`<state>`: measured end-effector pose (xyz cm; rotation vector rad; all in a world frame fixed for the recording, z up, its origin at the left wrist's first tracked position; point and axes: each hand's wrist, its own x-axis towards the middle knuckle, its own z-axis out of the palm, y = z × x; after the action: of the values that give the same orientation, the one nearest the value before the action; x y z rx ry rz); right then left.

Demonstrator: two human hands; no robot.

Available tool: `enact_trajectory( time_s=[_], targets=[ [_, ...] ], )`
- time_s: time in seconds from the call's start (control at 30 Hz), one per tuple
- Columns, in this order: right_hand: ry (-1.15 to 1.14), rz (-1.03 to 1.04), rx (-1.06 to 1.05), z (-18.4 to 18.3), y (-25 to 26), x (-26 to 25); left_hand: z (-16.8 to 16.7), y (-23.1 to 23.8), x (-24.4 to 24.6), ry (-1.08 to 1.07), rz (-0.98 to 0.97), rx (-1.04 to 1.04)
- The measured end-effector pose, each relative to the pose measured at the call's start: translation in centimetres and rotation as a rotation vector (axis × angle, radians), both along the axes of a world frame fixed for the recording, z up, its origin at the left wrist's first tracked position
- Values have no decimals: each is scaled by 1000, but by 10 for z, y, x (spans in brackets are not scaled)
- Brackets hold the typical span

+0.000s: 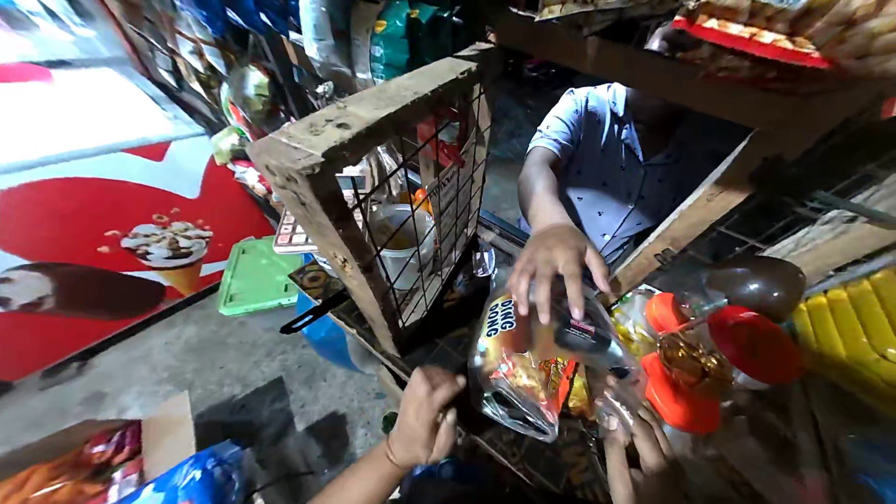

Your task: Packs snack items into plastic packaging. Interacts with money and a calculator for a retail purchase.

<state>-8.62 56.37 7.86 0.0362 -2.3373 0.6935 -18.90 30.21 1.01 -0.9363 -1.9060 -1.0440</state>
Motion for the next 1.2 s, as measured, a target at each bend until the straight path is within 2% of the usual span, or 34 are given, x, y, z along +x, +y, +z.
enact_trajectory(
  time_s=[0.07,0.2,0.3,0.37,0.47,0.57,0.63,0.77,0.93,1.0,1.03,1.13,1.2],
  targets=[
    [35,14,36,2,0,-2,14,4,-21,-246,-43,63],
    [46,4,67,16,-2,-6,37,29,-70,-902,-91,86],
    [21,-92,31,25,-5,-12,60,46,-101,-1204,-132,34],
    [3,-174,21,27,-4,-15,50,59,-128,-1159,-181,50],
    [-16,-227,48,34,-5,-19,26,77,-162,-1045,-49,-45],
    [-15,-250,72,44,-8,-26,30,79,-172,-1076,25,-270],
    [-11,-198,66,47,-5,-30,35,81,-171,-1136,70,-320],
    [17,-170,62,56,-5,-42,22,76,-153,-1043,52,-206],
    [117,-126,-16,59,-14,-50,30,31,-77,-1069,-173,-163],
    [163,-98,-74,53,-26,-47,21,7,-42,-929,-285,-116],
    [170,-83,-101,45,-32,-44,12,-5,-27,-790,-317,-65],
    [138,6,-138,12,-55,-40,-14,-44,-3,-319,-277,89],
    [43,135,-170,-6,-77,-41,-21,-73,5,-180,-220,129]
  ],
)
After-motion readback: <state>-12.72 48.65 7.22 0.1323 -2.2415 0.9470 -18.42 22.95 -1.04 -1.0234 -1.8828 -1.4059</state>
